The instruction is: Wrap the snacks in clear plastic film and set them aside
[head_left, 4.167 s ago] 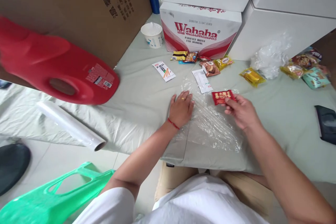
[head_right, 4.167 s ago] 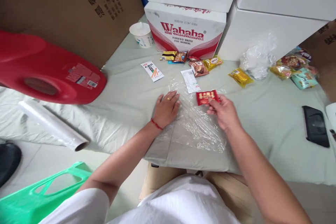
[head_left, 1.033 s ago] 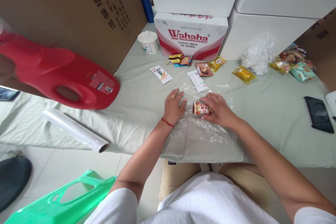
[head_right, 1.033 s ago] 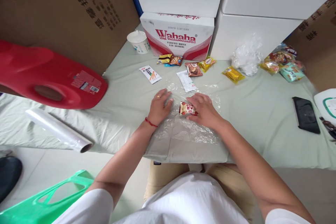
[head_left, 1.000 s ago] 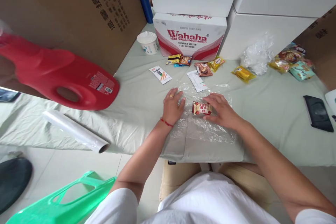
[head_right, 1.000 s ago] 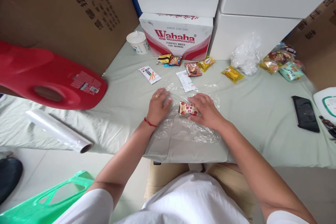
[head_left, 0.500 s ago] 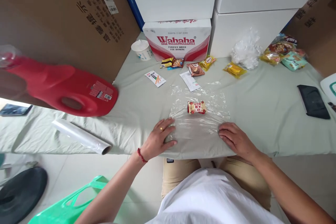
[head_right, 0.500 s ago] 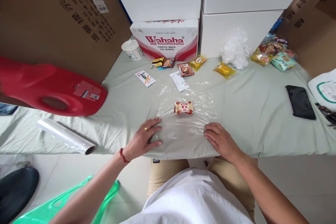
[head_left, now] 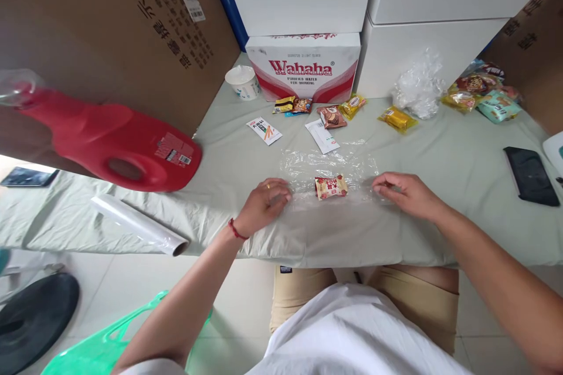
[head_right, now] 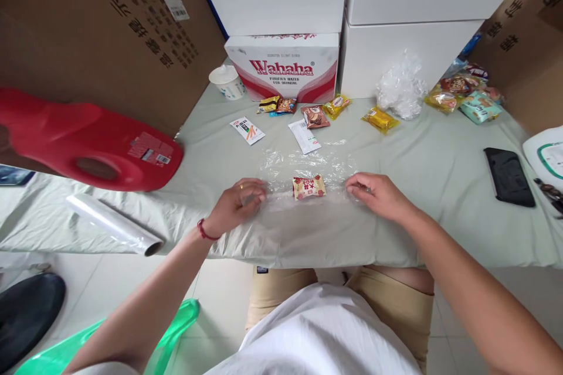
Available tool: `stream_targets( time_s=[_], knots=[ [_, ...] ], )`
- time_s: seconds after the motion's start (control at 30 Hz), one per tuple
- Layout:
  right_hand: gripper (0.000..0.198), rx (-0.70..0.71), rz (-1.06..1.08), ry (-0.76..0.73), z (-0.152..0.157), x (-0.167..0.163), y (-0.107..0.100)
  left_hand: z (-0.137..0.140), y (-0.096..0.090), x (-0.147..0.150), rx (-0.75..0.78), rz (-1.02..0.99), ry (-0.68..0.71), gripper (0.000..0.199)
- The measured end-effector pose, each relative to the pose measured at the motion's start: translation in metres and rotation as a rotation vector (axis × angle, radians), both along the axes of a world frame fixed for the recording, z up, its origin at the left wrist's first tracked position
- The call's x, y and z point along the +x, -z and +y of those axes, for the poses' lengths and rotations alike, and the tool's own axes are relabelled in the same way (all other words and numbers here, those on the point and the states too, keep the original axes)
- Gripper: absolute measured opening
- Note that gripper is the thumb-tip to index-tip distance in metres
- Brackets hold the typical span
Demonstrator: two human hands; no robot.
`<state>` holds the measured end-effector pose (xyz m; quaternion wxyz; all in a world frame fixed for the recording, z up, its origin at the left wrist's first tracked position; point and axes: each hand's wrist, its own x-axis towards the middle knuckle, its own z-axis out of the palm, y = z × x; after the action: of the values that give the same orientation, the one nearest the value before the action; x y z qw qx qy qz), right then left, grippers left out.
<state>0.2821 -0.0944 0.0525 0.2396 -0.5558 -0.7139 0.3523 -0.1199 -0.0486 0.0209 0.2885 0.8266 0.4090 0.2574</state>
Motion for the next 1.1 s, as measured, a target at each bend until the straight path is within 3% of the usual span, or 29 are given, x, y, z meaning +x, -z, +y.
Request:
stream_targets(
  time_s=[0.13,0.23,0.37,0.43,0.5,0.57,0.6,0.7,0.77,0.9,1.0,1.1],
  knots=[
    [0.042,-0.154,0.010,0.041,0.049,-0.003,0.006,0.051,0.007,0.009,-0.146,-0.047,-0.032,0.025],
    [0.035,-0.208,-0.057,0.039,0.070,-0.007,0.017,0.079,0.015,0.006,-0.116,0.015,-0.101,0.022],
    [0.022,-0.222,-0.380,0.046,0.079,-0.009,0.020,0.091,0.007,-0.014,0.183,-0.007,-0.562,0.019],
    [0.022,-0.164,-0.588,0.053,0.083,-0.009,0.013,0.080,-0.009,-0.021,0.344,-0.031,-0.777,0.021],
    [0.027,-0.030,-0.724,0.076,0.091,-0.011,0.004,0.057,-0.027,-0.017,0.597,-0.073,-0.903,0.021],
    [0.032,0.100,-0.748,0.059,0.106,-0.018,-0.003,0.028,-0.042,0.002,0.724,-0.112,-0.847,0.020],
    [0.034,0.134,-0.733,0.031,0.116,-0.025,-0.005,0.014,-0.046,0.016,0.722,-0.104,-0.722,0.019],
    [0.037,0.117,-0.708,-0.040,0.145,-0.052,-0.002,-0.016,-0.043,0.063,0.613,-0.004,-0.239,0.029],
    [0.044,0.048,-0.751,-0.005,0.158,-0.071,0.003,-0.021,-0.030,0.091,0.492,0.101,-0.097,0.029],
    [0.064,-0.135,-0.849,0.118,0.168,-0.090,0.010,-0.013,0.001,0.119,0.284,0.322,-0.123,0.024],
    [0.034,-0.211,-0.814,0.108,0.167,-0.085,0.007,-0.009,0.012,0.124,0.231,0.395,-0.156,0.021],
    [0.016,-0.123,-0.596,0.010,0.156,-0.073,-0.003,-0.010,0.011,0.126,0.236,0.414,-0.165,0.020]
  ],
)
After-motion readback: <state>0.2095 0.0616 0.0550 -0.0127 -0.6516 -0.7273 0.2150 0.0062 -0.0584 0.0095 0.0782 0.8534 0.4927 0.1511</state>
